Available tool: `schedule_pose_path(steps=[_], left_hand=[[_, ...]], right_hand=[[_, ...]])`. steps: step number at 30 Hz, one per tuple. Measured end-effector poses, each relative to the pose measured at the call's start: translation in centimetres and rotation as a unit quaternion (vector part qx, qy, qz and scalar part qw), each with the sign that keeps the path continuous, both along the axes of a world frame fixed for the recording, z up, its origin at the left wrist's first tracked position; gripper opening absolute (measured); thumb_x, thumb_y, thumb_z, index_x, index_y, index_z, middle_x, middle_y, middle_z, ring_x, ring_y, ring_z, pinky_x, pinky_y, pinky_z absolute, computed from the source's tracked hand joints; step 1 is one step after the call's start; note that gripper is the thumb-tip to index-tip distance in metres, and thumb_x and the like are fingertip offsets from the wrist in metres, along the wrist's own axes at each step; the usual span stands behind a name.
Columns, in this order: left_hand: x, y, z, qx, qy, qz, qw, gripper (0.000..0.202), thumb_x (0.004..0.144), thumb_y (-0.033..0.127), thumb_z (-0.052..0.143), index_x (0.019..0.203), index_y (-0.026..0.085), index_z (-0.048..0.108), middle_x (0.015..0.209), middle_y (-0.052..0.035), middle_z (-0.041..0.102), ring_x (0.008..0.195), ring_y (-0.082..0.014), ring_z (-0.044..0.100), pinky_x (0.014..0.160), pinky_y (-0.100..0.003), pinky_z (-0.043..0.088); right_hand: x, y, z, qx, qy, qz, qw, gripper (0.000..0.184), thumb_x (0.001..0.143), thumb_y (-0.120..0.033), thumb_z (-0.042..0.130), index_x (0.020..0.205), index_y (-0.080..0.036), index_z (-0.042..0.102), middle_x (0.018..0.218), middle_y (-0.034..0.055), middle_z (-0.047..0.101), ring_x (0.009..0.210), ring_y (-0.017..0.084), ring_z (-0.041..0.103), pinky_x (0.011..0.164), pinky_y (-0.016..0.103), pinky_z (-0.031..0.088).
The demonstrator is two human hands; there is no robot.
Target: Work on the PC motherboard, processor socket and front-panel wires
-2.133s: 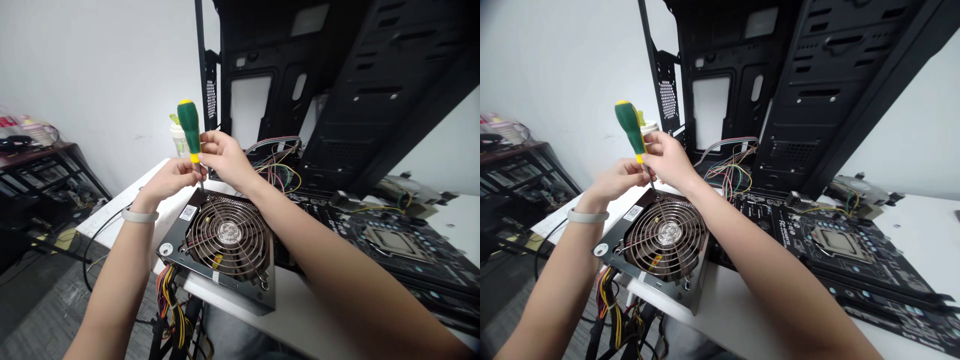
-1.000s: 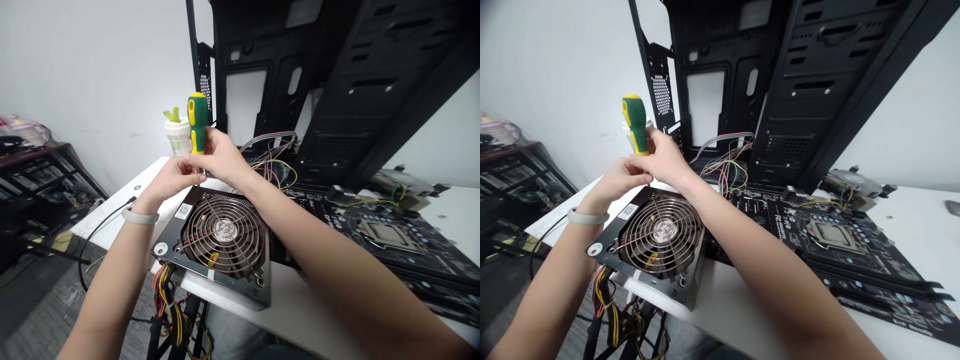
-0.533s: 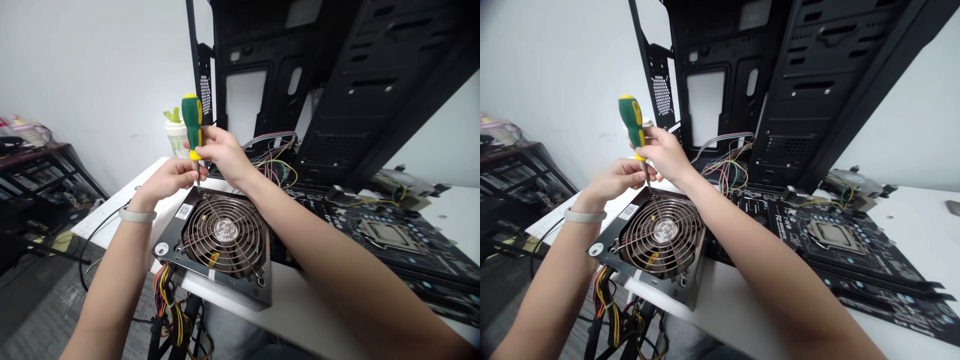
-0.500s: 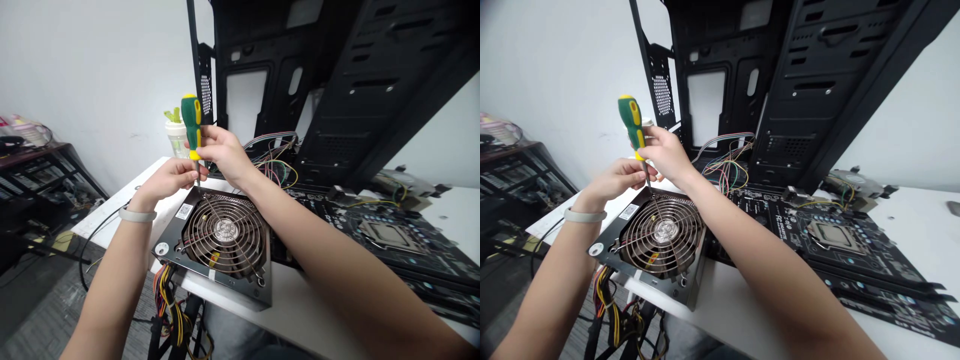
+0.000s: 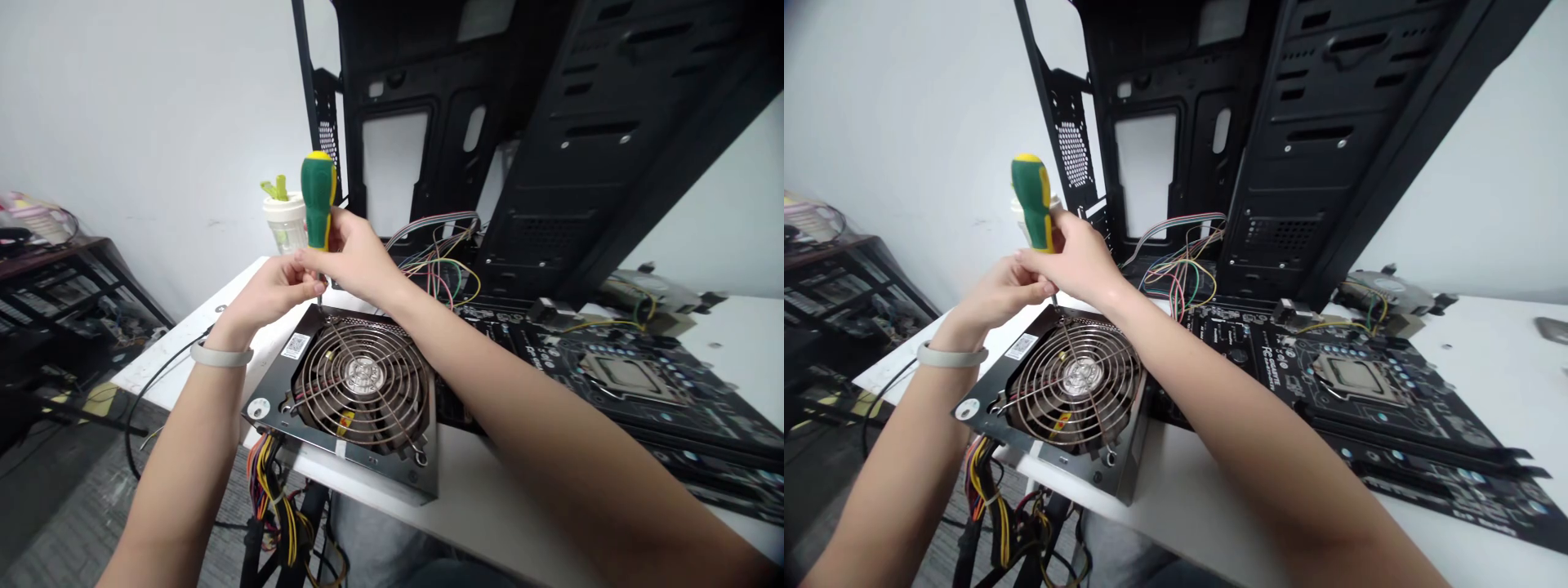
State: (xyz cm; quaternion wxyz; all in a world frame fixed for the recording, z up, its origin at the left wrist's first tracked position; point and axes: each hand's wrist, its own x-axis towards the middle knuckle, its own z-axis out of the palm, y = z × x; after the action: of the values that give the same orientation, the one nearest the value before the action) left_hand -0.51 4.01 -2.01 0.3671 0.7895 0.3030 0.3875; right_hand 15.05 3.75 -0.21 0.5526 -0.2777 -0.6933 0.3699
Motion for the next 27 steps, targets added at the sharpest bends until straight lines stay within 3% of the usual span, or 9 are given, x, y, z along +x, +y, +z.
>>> schedule_pose_path(steps=[4, 7, 12, 20, 22, 24, 27], left_hand=[[-0.39, 0.01, 0.16, -0.012, 0.027, -0.019, 0.999, 0.036, 0.077, 0.047, 0.072, 0.071, 0.014, 0.058, 0.068, -0.001, 0.055, 0.061, -0.0098, 0.045, 0.054, -0.023, 0.033], [-0.65, 0.14, 0.15, -0.04, 0.035, -0.031, 0.998, 0.032, 0.081, 0.046, 0.069, 0.079, 0.014, 0.062, 0.071, -0.0015, 0.057, 0.056, -0.0077, 0.041, 0.051, -0.022, 0.031], [-0.79, 0.15, 0.22, -0.071, 0.021, -0.056, 0.996, 0.034, 0.079, 0.046, 0.071, 0.08, 0.014, 0.064, 0.07, -0.0013, 0.057, 0.05, -0.0054, 0.038, 0.044, -0.021, 0.031], [-0.52, 0.01, 0.11, -0.073, 0.011, -0.041, 0.996, 0.037, 0.075, 0.049, 0.073, 0.082, 0.014, 0.064, 0.078, -0.0034, 0.063, 0.051, -0.0052, 0.04, 0.046, -0.02, 0.032], [-0.41, 0.04, -0.07, -0.05, 0.01, -0.022, 0.998, 0.038, 0.073, 0.049, 0.076, 0.085, 0.014, 0.064, 0.078, -0.0026, 0.063, 0.057, -0.0073, 0.044, 0.051, -0.021, 0.035], [-0.25, 0.09, -0.24, -0.021, 0.006, 0.01, 1.0, 0.039, 0.069, 0.047, 0.078, 0.083, 0.015, 0.063, 0.074, -0.0009, 0.06, 0.061, -0.0093, 0.047, 0.055, -0.023, 0.036], [0.02, 0.09, -0.31, 0.0, 0.001, 0.035, 0.999, 0.038, 0.066, 0.045, 0.081, 0.069, 0.016, 0.057, 0.061, 0.0028, 0.05, 0.056, -0.0087, 0.041, 0.052, -0.024, 0.031]], right_hand=[[0.05, -0.51, 0.52, -0.055, 0.05, 0.055, 0.996, 0.014, 0.076, -0.012, 0.056, 0.087, -0.019, 0.05, 0.081, -0.0006, 0.06, 0.071, 0.015, 0.06, 0.073, 0.036, 0.056], [0.23, -0.76, 0.9, -0.093, 0.066, 0.074, 0.991, 0.023, 0.073, -0.005, 0.05, 0.091, -0.019, 0.05, 0.073, -0.0028, 0.058, 0.062, 0.012, 0.056, 0.062, 0.03, 0.053], [0.33, -0.49, 0.74, -0.085, 0.072, 0.09, 0.99, 0.036, 0.067, 0.0, 0.048, 0.099, -0.017, 0.053, 0.074, -0.0021, 0.059, 0.064, 0.012, 0.056, 0.057, 0.025, 0.05], [0.27, -0.51, 0.6, -0.08, 0.037, 0.083, 0.993, 0.034, 0.074, -0.002, 0.049, 0.103, -0.018, 0.052, 0.075, -0.0026, 0.056, 0.054, 0.01, 0.05, 0.044, 0.024, 0.044], [0.3, -0.57, 0.69, -0.064, 0.02, 0.068, 0.995, 0.03, 0.074, -0.003, 0.053, 0.1, -0.019, 0.053, 0.083, -0.0008, 0.059, 0.062, 0.011, 0.055, 0.051, 0.026, 0.049], [0.29, -0.53, 0.74, -0.038, 0.005, 0.05, 0.998, 0.027, 0.073, -0.003, 0.057, 0.094, -0.019, 0.054, 0.089, 0.0007, 0.061, 0.077, 0.014, 0.06, 0.068, 0.03, 0.055], [0.24, -0.42, 0.74, -0.028, -0.007, 0.035, 0.999, 0.026, 0.07, -0.004, 0.063, 0.088, -0.02, 0.052, 0.089, 0.0007, 0.061, 0.086, 0.017, 0.061, 0.088, 0.036, 0.054]])
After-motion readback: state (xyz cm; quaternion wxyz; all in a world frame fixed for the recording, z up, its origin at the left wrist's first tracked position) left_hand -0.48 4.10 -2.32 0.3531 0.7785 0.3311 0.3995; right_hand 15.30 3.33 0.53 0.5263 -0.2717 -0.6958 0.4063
